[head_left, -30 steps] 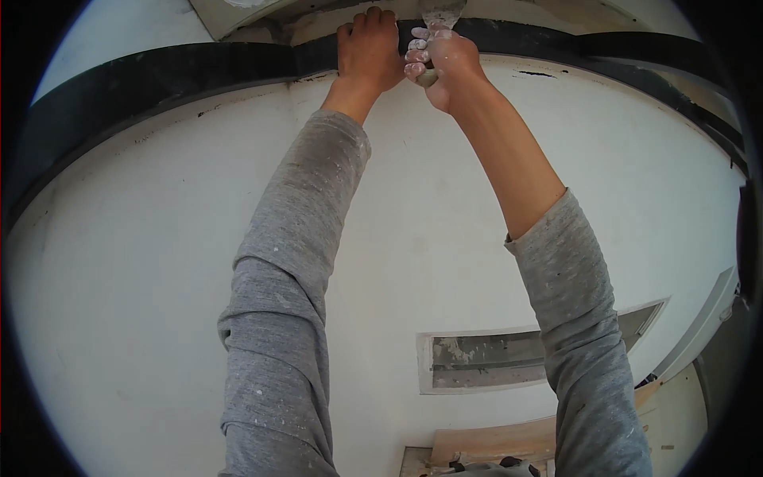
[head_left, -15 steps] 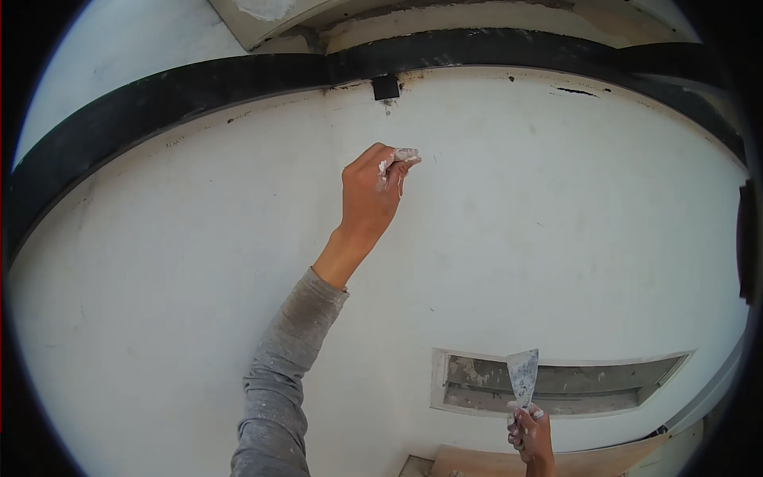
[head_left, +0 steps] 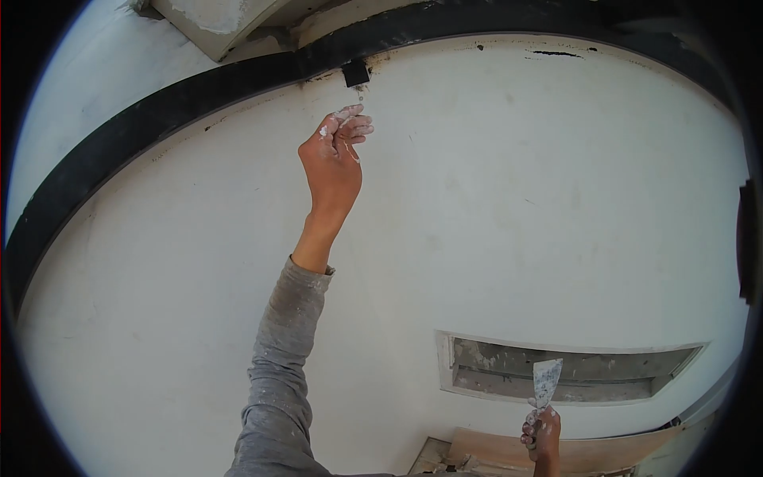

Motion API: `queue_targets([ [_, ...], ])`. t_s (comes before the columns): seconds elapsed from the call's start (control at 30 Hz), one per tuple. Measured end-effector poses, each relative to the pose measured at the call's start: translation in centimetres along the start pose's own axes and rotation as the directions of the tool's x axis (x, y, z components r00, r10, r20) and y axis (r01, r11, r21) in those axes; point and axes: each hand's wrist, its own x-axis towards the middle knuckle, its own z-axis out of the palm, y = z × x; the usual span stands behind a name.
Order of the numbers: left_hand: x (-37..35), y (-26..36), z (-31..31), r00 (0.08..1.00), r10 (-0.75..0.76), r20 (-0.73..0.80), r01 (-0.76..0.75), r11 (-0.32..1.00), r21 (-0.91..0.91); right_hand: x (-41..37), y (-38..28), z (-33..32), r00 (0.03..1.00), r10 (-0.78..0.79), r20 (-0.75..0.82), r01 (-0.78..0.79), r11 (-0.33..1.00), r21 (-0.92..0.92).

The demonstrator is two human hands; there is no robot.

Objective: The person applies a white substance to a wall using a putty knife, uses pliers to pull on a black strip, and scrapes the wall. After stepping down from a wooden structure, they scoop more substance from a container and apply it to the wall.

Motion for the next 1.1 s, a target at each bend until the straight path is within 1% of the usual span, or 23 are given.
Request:
queue_targets([
  [0.07, 1.1, 0.2, 0.2, 0.999, 0.049, -0.025, -0.049, 0.999, -0.005, -0.1, -0.6, 0.3, 0.999, -0.032, -0.031, 0.033, 0.999, 0.033],
  [0.13, 2.3, 1.0, 0.1, 0.999, -0.015, -0.04, 0.021, 0.986, 0.163, -0.7, -0.7, 0.6, 0.999, -0.047, -0.005, 0.048, 0.997, 0.057],
  [0.2, 3.7, 1.5, 0.2, 0.999, 0.016, -0.051, -0.007, 0.986, 0.165, -0.6, 0.8, -1.0, 0.999, -0.039, -0.02, 0.04, 0.997, 0.061],
  [0.3, 6.2, 1.0, -0.1, 0.994, 0.061, -0.096, -0.032, 0.96, 0.28, -1.7, 2.4, -2.3, 0.998, -0.039, -0.046, 0.043, 0.996, 0.076],
  [0.37, 8.1, 0.1, -0.3, 0.976, 0.197, -0.097, -0.139, 0.896, 0.421, -2.8, 3.1, -3.0, 0.997, -0.048, -0.057, 0.053, 0.994, 0.094],
  [0.4, 9.1, -0.5, -0.3, 0.975, 0.203, -0.09, -0.148, 0.896, 0.418, -3.2, 3.5, -3.4, 0.987, -0.028, -0.159, 0.027, 1.0, -0.014],
  [0.43, 10.2, -0.9, -0.2, 0.966, 0.255, -0.042, -0.212, 0.873, 0.44, -3.4, 3.8, -3.8, 0.965, -0.022, -0.259, -0.01, 0.993, -0.121],
  [0.47, 11.2, -1.3, -0.1, 0.952, 0.306, 0.005, -0.274, 0.845, 0.46, -3.6, 3.8, -4.1, 0.966, -0.025, -0.256, -0.005, 0.993, -0.116],
  [0.53, 12.4, -0.1, 0.7, 0.949, 0.314, 0.015, -0.279, 0.819, 0.501, -4.0, 3.8, -4.8, 0.939, -0.004, -0.343, -0.002, 1.0, -0.019],
  [0.57, 13.0, 0.4, 1.3, 0.959, 0.281, 0.031, -0.244, 0.766, 0.594, -4.1, 3.5, -5.4, 0.94, -0.006, -0.342, 0.0, 1.0, -0.018],
  [0.6, 13.6, 0.9, 1.9, 0.968, 0.246, 0.045, -0.21, 0.703, 0.679, -4.2, 3.2, -6.1, 0.956, -0.084, -0.28, 0.041, 0.987, -0.155],
  [0.63, 14.3, 0.9, 2.6, 0.975, 0.218, 0.033, -0.184, 0.72, 0.669, -4.3, 3.2, -6.7, 0.966, -0.151, -0.208, 0.088, 0.955, -0.285],
  [0.67, 15.2, 0.4, 3.2, 0.975, 0.217, 0.039, -0.187, 0.724, 0.664, -4.4, 2.8, -6.6, 0.965, -0.148, -0.215, 0.085, 0.956, -0.279],
  [0.73, 16.6, -0.6, 5.0, 0.886, 0.442, 0.138, -0.413, 0.618, 0.669, -4.4, 1.8, -6.2, 0.928, -0.238, -0.285, 0.177, 0.959, -0.222],
  [0.77, 17.1, -0.6, 5.8, 0.919, 0.349, 0.185, -0.37, 0.598, 0.711, -4.5, 1.3, -5.8, 0.923, -0.232, -0.307, 0.162, 0.958, -0.238],
  [0.83, 20.0, -3.2, 6.7, 0.893, 0.318, 0.318, -0.444, 0.515, 0.733, -5.6, 0.1, -4.7, 0.908, -0.197, -0.369, 0.134, 0.972, -0.191],
  [0.87, 20.3, -3.2, 6.8, 0.929, 0.167, 0.33, -0.364, 0.574, 0.733, -5.9, 0.4, -4.3, 0.902, -0.238, -0.361, 0.206, 0.97, -0.126],
  [0.9, 23.5, -7.5, 6.2, 0.911, 0.188, 0.367, -0.406, 0.569, 0.715, -5.4, 1.7, -5.7, 0.915, -0.235, -0.327, 0.178, 0.964, -0.196],
  [0.93, 33.3, -18.8, 3.9, 0.834, 0.259, 0.487, -0.547, 0.505, 0.667, -5.6, 2.0, -5.5, 0.91, -0.23, -0.344, 0.161, 0.962, -0.219],
  [0.97, 23.9, -14.0, 15.8, 0.765, 0.286, 0.577, -0.61, 0.609, 0.507, -4.9, 4.6, -6.7, 0.895, -0.294, -0.335, 0.201, 0.937, -0.286],
  [1.0, 18.0, -14.9, 25.1, 0.696, 0.292, 0.656, -0.623, 0.7, 0.349, -7.1, 2.8, -5.6, 0.898, -0.266, -0.35, 0.117, 0.912, -0.394],
  [1.03, 11.4, -15.1, 31.9, 0.617, 0.298, 0.729, -0.612, 0.764, 0.205, -7.1, 4.2, -6.1, 0.906, -0.277, -0.32, 0.111, 0.885, -0.453],
  [1.1, 0.3, -13.9, 39.5, 0.552, 0.312, 0.773, -0.516, 0.856, 0.022, -7.0, 7.8, -6.9, 0.905, -0.231, -0.357, 0.095, 0.928, -0.361],
])
